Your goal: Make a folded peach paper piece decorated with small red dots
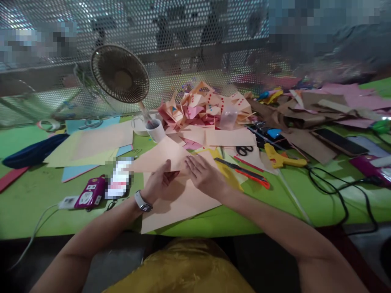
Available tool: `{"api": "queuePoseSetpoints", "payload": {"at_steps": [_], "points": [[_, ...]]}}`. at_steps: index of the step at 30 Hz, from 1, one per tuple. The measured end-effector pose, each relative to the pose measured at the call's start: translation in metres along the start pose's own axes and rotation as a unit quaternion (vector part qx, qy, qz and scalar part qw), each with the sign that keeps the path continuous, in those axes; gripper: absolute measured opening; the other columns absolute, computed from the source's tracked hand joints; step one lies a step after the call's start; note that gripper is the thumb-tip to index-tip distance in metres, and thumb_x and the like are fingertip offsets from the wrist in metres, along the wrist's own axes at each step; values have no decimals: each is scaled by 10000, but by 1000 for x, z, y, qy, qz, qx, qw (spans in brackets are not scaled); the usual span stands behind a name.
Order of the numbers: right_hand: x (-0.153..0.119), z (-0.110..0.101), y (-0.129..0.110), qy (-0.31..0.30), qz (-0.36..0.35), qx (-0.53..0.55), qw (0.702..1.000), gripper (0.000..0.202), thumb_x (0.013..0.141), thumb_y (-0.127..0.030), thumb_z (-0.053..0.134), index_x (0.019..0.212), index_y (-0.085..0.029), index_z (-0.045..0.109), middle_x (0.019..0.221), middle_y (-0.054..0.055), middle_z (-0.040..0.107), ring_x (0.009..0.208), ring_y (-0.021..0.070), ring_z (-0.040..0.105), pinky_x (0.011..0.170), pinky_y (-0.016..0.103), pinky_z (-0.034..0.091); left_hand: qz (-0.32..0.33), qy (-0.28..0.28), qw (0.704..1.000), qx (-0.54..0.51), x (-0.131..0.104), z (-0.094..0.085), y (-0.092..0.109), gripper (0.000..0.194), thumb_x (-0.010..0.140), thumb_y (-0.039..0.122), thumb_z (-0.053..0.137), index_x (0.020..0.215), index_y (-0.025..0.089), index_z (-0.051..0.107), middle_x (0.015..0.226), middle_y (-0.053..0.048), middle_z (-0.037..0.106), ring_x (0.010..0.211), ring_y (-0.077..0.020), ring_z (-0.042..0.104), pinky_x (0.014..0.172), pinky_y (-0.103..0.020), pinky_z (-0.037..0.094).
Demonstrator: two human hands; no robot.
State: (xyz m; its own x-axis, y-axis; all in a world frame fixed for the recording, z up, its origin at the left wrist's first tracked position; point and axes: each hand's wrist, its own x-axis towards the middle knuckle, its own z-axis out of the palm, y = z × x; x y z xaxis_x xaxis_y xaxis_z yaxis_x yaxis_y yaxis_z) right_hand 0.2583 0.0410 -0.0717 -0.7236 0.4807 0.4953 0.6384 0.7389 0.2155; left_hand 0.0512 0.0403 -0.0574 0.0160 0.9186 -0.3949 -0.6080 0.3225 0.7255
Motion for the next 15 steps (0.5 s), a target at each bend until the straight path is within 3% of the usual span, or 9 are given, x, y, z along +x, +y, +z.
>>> {"api": "queuePoseSetpoints", "payload": {"at_steps": [6,11,15], "points": [[-1,-12,-4,15,-24,-2,1000,500,972,-75,425,1472,-91,437,1504,182,444,1418,290,413,1169,557,373,14,-11,999,-28,-1,-4,-4,249,722,273,835,907,160,712,922,-7,746,831,-146,703,841,-285,582],[9,-11,-5,29,-40,-31,998,417,946,-29,439,1345,-7,557,1389,228,563,1348,307,505,1145,561,409,-16,-39,998,-41,-7,10,-15,217,718,292,843,811,172,688,771,22,708,787,-141,687,888,-308,565],[-3,-11,2,60,-35,-53,996,384,943,-25,457,1304,10,584,1331,245,605,1298,306,557,1121,570,433,-30,-41,999,-14,-5,5,-10,272,726,358,834,893,186,706,908,-33,749,815,-179,702,858,-337,574]]}}
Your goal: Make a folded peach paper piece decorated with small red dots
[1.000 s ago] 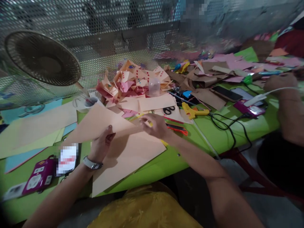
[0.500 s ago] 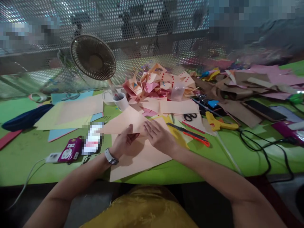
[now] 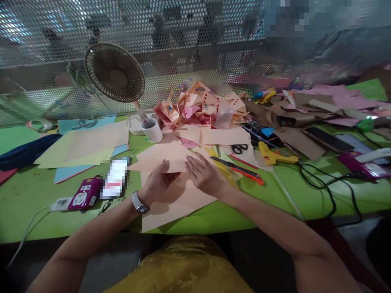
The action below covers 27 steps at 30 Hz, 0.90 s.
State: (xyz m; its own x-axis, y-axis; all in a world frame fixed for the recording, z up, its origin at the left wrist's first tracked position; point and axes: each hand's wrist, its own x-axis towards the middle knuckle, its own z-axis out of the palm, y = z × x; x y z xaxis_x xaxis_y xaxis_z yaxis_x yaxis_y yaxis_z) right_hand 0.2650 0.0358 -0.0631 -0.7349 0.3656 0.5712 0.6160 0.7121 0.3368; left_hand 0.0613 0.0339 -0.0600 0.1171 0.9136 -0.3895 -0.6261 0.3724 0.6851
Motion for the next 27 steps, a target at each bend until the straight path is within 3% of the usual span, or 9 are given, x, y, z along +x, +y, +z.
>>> {"api": "queuePoseSetpoints", "payload": {"at_steps": [7,9,10,12,14,16,18,22,27], "points": [[-33,-5,6,-17,25,-8,1000,349,951,-29,472,1267,-26,621,1306,224,633,1276,291,579,1093,555,466,75,40,991,105,4,-61,41,518,859,576,630,1164,160,685,1240,-151,693,1100,-255,671,919,-380,547],[-39,-1,8,-14,40,9,999,347,946,-29,489,1264,-35,628,1286,222,648,1271,287,584,1094,557,463,169,42,970,171,2,-75,55,553,911,617,514,1204,170,657,1276,-154,674,1200,-267,626,1000,-434,504],[-42,2,9,-13,41,14,999,339,943,-28,498,1251,-36,638,1271,219,659,1262,287,591,1095,557,462,235,43,945,225,1,-79,61,543,927,619,485,1219,190,647,1275,-144,676,1219,-264,615,1026,-454,484],[-44,6,11,-17,34,24,999,321,939,-28,507,1224,-43,656,1249,205,676,1245,284,604,1099,560,455,353,-24,842,406,-4,-80,67,456,941,522,542,1287,233,613,1352,-117,631,1267,-262,579,1062,-474,454],[-44,8,13,-24,29,42,998,320,943,-36,504,1219,-65,663,1244,184,686,1237,276,610,1103,569,446,411,-142,677,594,-7,-72,64,437,885,428,674,1286,263,620,1362,-98,625,1266,-267,574,1062,-463,456],[-43,9,13,-31,31,58,997,325,954,-50,492,1227,-98,664,1237,161,695,1221,260,620,1100,574,443,449,-220,526,688,-6,-61,55,405,879,397,693,1259,270,633,1301,-94,661,1190,-264,621,997,-438,503],[-42,10,14,-40,31,64,997,320,963,-58,482,1220,-101,666,1222,150,705,1196,255,635,1092,564,450,473,-226,431,734,-2,-50,44,330,927,358,635,1238,247,636,1159,-88,716,1064,-250,669,903,-412,543],[-47,13,16,-79,39,105,991,316,970,-65,472,1201,-114,683,1247,141,695,1163,249,652,1080,502,471,475,-291,343,757,8,-43,34,255,991,177,486,1192,191,644,1013,-78,727,882,-198,677,756,-332,554],[-69,7,26,-139,89,167,972,345,988,-109,460,1183,-236,713,1283,66,684,1161,217,655,1051,410,497,489,-294,328,753,11,-50,36,215,985,162,484,1103,167,664,998,-83,717,861,-197,657,710,-315,543]]}}
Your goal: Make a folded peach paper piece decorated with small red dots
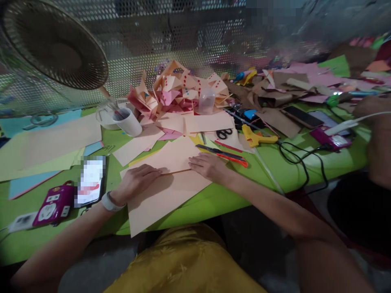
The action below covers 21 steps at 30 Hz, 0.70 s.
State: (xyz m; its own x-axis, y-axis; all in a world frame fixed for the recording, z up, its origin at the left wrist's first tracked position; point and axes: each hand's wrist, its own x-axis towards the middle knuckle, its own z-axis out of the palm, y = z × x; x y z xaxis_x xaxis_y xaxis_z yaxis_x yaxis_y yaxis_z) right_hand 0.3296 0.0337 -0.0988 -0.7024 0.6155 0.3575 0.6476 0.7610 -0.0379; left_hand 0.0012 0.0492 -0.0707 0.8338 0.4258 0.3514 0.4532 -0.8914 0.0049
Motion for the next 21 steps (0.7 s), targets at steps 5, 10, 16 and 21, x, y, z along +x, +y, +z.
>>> {"api": "queuePoseSetpoints", "payload": {"at_steps": [5,10,16,21], "points": [[-30,-25,15,-1,28,-25,999,311,1001,-155,456,1110,-232,737,1232,48,714,1096,207,680,1022,420,505,-24,8,1000,-12,1,0,2,219,987,172,485,1065,197,688,996,-66,718,875,-189,654,705,-301,536],[-14,-36,-2,36,73,3,997,290,967,-306,544,1184,-188,696,1165,102,719,1081,254,638,1013,464,466,-37,14,999,-28,4,0,3,206,974,186,518,1045,199,711,978,-60,730,869,-195,666,706,-310,548],[43,-16,-29,-63,60,85,993,213,971,-347,568,1012,-180,694,1048,107,681,988,243,592,871,379,443,-112,19,986,-121,4,5,3,227,975,282,530,997,224,748,979,-62,741,908,-195,676,783,-329,565],[61,-15,-19,-149,153,194,957,158,950,-307,608,881,-176,664,942,63,671,922,203,586,784,313,400,-270,-6,922,-278,6,0,-6,226,912,414,621,884,233,753,940,-38,734,843,-175,679,754,-302,547]]}}
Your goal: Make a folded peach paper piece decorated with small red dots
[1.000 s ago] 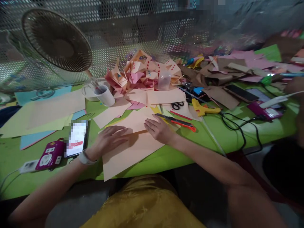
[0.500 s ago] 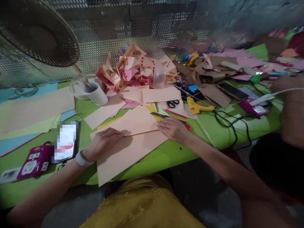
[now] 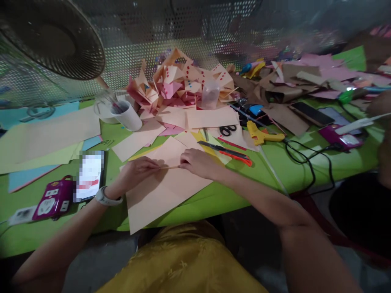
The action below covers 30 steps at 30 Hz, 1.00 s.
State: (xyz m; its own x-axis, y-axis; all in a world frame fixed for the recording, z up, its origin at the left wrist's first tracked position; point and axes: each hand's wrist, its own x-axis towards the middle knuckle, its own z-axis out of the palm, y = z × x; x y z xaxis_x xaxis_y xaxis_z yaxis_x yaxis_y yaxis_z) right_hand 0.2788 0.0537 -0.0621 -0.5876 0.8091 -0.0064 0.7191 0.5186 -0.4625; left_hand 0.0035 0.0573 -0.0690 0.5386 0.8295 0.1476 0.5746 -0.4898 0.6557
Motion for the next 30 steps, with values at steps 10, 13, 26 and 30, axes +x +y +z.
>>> {"api": "queuePoseSetpoints", "payload": {"at_steps": [10,13,26,30], "points": [[7,-13,-6,-53,28,10,998,155,916,-337,647,877,-187,640,945,55,659,888,196,570,689,278,334,-93,-52,994,-27,6,-13,-14,256,863,461,655,841,225,752,786,-9,652,690,-141,603,605,-261,444],[11,-14,-1,-51,38,33,997,150,919,-313,638,846,-184,657,917,51,674,862,187,578,671,272,327,-94,-60,994,-5,6,-19,-14,279,863,470,646,811,214,742,766,-12,648,681,-144,600,592,-262,444],[18,-10,12,-63,97,86,990,250,848,-423,663,753,-192,655,717,10,656,645,141,527,575,257,288,-140,-44,948,284,-15,-81,-15,260,851,416,629,702,212,691,743,-54,714,668,-230,654,646,-347,472],[20,-5,17,-58,78,83,992,231,838,-409,668,748,-196,673,757,17,682,669,145,540,594,258,291,3,106,933,343,-14,-46,29,273,984,346,480,1107,200,675,1144,-111,726,1066,-289,661,954,-475,467]]}}
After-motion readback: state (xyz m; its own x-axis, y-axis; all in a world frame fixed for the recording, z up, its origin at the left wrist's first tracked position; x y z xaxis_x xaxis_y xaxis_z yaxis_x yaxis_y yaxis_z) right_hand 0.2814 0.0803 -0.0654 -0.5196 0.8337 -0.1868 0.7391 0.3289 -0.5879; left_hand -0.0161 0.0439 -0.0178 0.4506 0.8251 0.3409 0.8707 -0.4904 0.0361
